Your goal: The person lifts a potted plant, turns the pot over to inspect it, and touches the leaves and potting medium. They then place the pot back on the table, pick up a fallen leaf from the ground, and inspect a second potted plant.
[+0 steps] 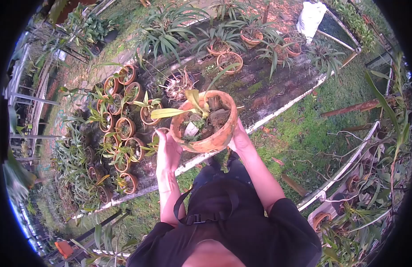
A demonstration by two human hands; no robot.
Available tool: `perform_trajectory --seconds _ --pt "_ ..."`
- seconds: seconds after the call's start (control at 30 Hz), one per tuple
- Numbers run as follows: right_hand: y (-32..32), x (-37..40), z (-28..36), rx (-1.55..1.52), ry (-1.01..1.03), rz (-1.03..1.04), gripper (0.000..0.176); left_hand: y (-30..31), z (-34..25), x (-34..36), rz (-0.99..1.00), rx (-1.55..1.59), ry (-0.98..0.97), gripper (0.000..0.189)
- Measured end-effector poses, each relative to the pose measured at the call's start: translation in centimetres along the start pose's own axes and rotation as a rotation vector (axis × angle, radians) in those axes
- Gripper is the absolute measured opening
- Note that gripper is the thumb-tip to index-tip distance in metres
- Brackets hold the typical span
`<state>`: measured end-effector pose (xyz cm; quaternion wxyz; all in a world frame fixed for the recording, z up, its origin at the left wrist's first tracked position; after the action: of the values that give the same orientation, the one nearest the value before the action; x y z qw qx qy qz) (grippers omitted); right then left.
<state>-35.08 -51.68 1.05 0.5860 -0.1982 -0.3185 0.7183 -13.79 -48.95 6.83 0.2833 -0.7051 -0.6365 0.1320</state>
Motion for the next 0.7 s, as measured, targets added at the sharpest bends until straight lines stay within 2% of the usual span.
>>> perform_trajectory --seconds 0.07,0.1,0.13,0.23,0.3,0.37,0.4,0.5,0.53,0.57,0.63,0.67,0.7 --pt "0.3 -0.2 -0.8 -0.181 -0.026 0.066 0.099 0.8 0.2 -0.3 0.012 -0.096 -0.031 0.082" --pt "0.5 -0.3 -1.1 -0.232 -0.068 -0.025 0.098 1.3 0.5 -0.6 0.020 -0.144 -0.046 0.080" --pt "0.7 -0.3 -1.4 -0.287 -0.105 -0.118 0.099 1.8 1.1 -0.9 0.023 0.038 -0.077 0.063" --pt "0.2 -0.7 -1.5 -0.283 -0.154 -0.064 0.090 1.5 1.9 -0.7 -0.106 -0.003 -0.096 0.061" --pt "-0.5 -1.1 -1.2 -0.279 -0.172 -0.037 0.089 0.9 1.5 -1.0 -0.025 0.089 -0.072 0.062" --pt "-1.2 -0.9 -0.9 -0.312 -0.214 -0.027 0.098 0.2 1.1 -1.2 0.057 0.125 -0.041 0.062" --pt "-0.7 -1.1 -1.5 -0.388 -0.211 0.057 0.091 -0.1 0.9 -1.1 0.081 0.145 -0.039 0.062" --pt "-0.2 -2.3 -1.8 -0.350 -0.208 -0.030 0.082 -1.6 0.2 -1.0 0.103 0.286 -0.028 0.061" --pt "0.3 -2.5 -2.0 -0.327 -0.190 0.017 0.075 -1.1 0.5 -0.7 0.123 0.391 -0.017 0.059" --pt "-1.5 -2.4 -0.1 -0.143 -0.134 -0.068 0.086 0.0 1.2 -0.4 0.142 0.496 -0.005 0.057" --pt "0.1 -2.3 -0.9 -0.089 -0.069 0.163 0.101 3.5 4.5 0.4 -0.140 0.325 0.159 0.053" --pt "-0.8 -2.4 -0.2 -0.071 -0.105 0.091 0.114 3.4 4.4 0.5 -0.104 0.329 0.136 0.052" --pt "-0.8 -2.6 -0.3 -0.049 -0.108 0.101 0.115 3.3 4.3 0.6 -0.068 0.333 0.114 0.052"
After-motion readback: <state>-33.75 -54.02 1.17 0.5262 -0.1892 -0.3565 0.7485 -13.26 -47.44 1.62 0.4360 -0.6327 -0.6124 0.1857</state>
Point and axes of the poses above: each hand's wrist, its own x-axis away from the middle knuckle, its own y-axis out of the back of the hand, z = x × y, the point moved 4 cm from there along -x, towards the middle knuckle, and after that the axes turned 4 degrees about -y, right-handed, at the moved point
